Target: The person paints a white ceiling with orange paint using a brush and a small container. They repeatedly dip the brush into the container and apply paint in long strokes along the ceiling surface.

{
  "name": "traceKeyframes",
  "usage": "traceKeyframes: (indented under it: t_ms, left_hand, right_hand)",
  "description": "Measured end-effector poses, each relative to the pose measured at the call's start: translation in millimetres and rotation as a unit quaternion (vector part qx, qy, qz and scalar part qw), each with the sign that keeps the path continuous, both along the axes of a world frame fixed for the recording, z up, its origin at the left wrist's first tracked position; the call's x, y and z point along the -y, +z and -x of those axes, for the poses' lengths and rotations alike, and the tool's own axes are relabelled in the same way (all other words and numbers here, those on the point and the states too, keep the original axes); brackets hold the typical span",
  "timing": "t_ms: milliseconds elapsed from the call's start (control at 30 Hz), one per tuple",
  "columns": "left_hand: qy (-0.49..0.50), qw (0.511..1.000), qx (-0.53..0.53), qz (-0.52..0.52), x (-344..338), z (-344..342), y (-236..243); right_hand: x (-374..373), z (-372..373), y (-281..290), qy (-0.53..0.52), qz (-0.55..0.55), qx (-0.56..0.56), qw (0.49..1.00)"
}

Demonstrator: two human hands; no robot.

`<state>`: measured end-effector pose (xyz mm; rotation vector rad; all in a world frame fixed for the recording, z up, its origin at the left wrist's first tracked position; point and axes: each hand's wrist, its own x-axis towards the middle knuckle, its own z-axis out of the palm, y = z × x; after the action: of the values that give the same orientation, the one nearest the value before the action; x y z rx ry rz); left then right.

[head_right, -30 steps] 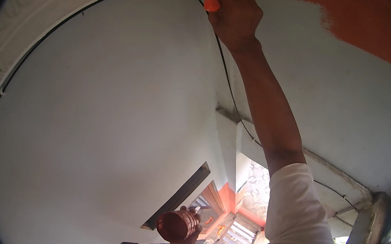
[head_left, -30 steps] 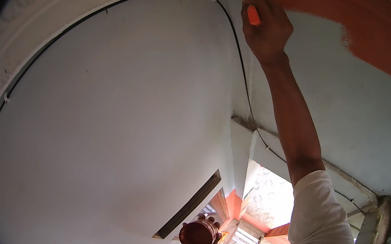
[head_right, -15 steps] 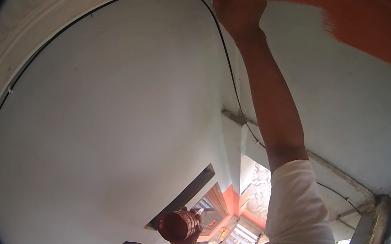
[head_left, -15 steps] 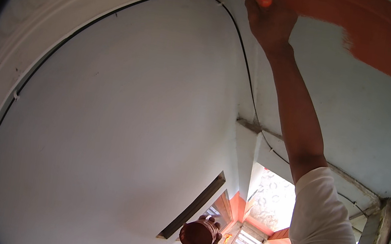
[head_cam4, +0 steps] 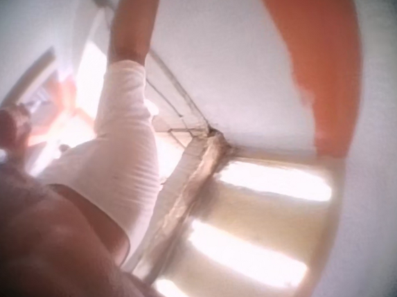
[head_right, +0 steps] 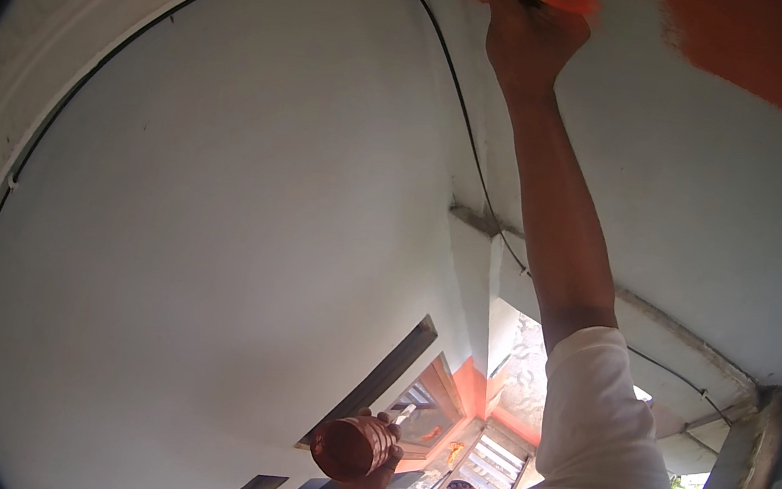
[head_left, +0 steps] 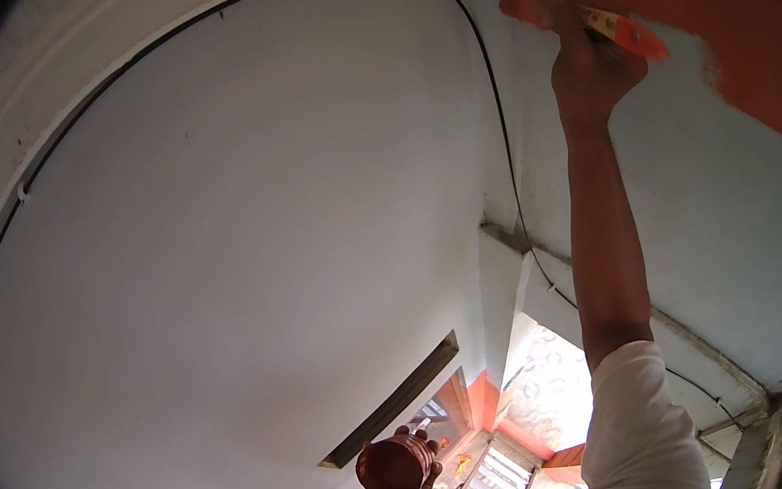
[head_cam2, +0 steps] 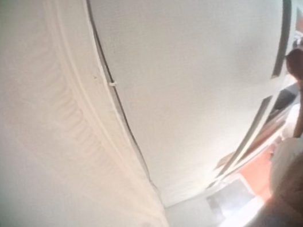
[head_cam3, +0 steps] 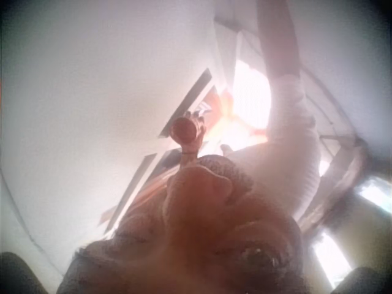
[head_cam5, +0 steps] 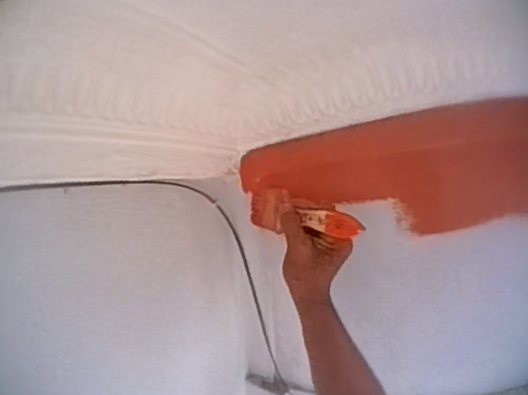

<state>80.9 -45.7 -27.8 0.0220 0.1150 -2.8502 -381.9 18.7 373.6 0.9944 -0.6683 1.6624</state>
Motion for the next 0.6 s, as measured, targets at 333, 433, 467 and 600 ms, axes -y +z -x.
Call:
traceKeyframes:
  t_ms: [333, 433, 467, 600]
  left_hand:
    - [0.021, 1.000, -0.002, 0.014, 6, 3, 5]
    - [0.023, 0.999, -0.002, 0.024, 9, 6, 1]
    - [0.025, 0.999, -0.006, 0.021, 8, 7, 0]
    - [0.037, 0.999, -0.010, 0.023, 10, 8, 3]
  right_hand:
    - [-2, -34, 32, -0.206, -0.049, -0.046, 0.976]
    - [12, -29, 49, -0.333, -0.069, -0.046, 0.939]
    - [16, -28, 53, -0.374, -0.090, -0.011, 0.923]
    - [22, -12, 67, -0.292, -0.104, 0.053, 0.949]
